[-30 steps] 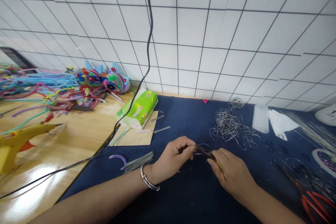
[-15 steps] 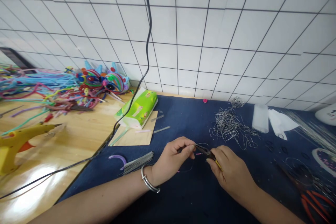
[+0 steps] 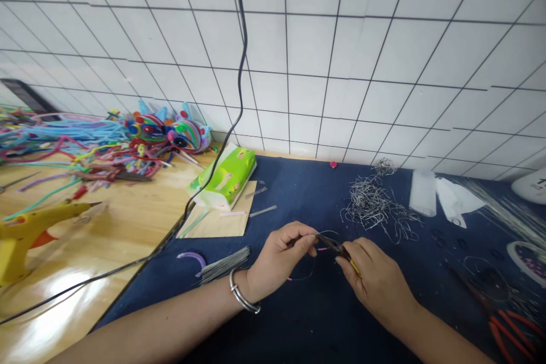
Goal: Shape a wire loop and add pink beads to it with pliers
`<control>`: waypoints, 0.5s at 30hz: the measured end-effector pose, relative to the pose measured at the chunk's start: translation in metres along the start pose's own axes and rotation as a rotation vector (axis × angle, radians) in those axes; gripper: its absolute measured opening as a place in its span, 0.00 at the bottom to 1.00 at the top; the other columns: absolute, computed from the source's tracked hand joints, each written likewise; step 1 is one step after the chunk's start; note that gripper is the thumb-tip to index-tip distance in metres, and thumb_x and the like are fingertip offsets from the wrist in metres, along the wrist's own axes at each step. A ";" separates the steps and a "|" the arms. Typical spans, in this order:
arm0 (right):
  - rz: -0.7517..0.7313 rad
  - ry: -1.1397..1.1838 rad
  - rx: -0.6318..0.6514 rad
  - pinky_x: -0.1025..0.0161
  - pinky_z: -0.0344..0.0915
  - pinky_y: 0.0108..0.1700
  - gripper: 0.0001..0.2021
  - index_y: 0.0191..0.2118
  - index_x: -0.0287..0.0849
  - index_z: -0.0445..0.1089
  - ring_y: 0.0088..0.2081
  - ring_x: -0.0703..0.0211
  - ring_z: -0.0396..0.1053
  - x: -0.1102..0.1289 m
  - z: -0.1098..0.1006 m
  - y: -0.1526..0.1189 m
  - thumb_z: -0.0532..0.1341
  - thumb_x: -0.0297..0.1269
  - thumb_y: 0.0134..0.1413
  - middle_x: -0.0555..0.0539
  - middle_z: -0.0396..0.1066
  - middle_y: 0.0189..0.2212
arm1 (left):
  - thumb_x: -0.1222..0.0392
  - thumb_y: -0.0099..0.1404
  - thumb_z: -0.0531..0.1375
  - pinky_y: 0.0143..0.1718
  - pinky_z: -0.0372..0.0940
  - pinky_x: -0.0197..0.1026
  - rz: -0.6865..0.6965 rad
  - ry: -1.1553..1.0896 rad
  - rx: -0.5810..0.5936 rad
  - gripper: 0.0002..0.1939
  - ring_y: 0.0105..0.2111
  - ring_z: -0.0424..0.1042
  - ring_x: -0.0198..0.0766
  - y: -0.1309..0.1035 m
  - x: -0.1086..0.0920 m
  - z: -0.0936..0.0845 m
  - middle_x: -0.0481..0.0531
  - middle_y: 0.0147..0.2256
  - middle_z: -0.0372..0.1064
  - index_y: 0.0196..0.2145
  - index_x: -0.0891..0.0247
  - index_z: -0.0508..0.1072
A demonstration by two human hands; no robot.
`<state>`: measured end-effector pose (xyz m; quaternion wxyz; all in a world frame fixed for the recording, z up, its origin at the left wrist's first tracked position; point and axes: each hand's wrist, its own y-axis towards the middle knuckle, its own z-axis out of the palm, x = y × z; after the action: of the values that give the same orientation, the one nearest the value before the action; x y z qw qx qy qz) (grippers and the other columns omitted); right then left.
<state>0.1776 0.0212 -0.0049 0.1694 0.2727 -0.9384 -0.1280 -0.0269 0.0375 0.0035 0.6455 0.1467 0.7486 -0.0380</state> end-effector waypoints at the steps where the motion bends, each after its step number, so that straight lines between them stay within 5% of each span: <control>1: -0.004 0.003 -0.002 0.61 0.63 0.35 0.10 0.39 0.39 0.65 0.32 0.60 0.62 0.000 0.000 0.000 0.50 0.37 0.58 0.45 0.63 0.30 | 0.60 0.64 0.53 0.35 0.60 0.37 0.001 0.001 0.000 0.10 0.28 0.66 0.32 0.000 0.000 0.000 0.49 0.27 0.66 0.33 0.66 0.71; 15: -0.021 0.148 0.017 0.64 0.62 0.31 0.10 0.36 0.39 0.65 0.28 0.63 0.62 0.002 0.002 -0.001 0.48 0.36 0.60 0.47 0.63 0.26 | 0.62 0.64 0.53 0.36 0.62 0.39 0.024 -0.148 0.036 0.09 0.29 0.67 0.33 -0.001 0.000 0.000 0.51 0.30 0.66 0.38 0.66 0.71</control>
<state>0.1762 0.0194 -0.0068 0.2349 0.2925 -0.9214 -0.1012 -0.0274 0.0363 0.0038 0.6966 0.1640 0.6964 -0.0544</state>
